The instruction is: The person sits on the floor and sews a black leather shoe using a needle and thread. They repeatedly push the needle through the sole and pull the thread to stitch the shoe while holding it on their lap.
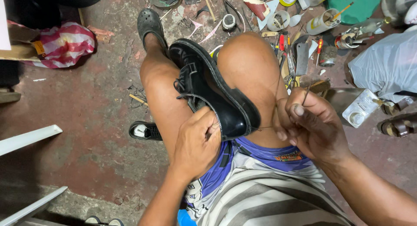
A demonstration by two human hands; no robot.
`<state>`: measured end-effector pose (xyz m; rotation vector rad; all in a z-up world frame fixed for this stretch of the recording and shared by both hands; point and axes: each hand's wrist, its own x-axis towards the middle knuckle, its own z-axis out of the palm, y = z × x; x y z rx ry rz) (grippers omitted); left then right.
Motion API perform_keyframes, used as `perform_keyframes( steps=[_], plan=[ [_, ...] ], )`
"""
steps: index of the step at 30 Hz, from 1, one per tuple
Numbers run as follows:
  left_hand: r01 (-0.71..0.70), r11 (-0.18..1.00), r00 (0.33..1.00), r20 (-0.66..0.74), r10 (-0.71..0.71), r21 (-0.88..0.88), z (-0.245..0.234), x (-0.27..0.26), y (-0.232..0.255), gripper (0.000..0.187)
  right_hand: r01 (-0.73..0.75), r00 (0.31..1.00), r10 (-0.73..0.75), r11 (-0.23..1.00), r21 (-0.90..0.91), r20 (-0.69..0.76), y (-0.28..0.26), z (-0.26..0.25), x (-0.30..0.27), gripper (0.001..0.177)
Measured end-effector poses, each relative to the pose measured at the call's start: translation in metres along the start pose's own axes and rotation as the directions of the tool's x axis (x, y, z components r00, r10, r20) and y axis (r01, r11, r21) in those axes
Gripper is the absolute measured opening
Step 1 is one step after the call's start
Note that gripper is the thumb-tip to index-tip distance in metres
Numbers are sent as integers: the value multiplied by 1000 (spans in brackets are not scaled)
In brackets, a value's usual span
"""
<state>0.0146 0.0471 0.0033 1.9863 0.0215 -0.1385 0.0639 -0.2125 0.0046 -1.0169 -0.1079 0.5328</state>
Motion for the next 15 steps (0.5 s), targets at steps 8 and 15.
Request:
perform_keyframes(
  steps=[8,15],
  plan=[
    [67,993,866,-489,-108,-101,24,-25,-11,30,-25,999,26,999,-49,29,5,0,8,29],
    [7,126,891,-51,-452,-992,34,-25,-30,23,-18,999,20,998,-59,28,-4,0,14,28]
  ],
)
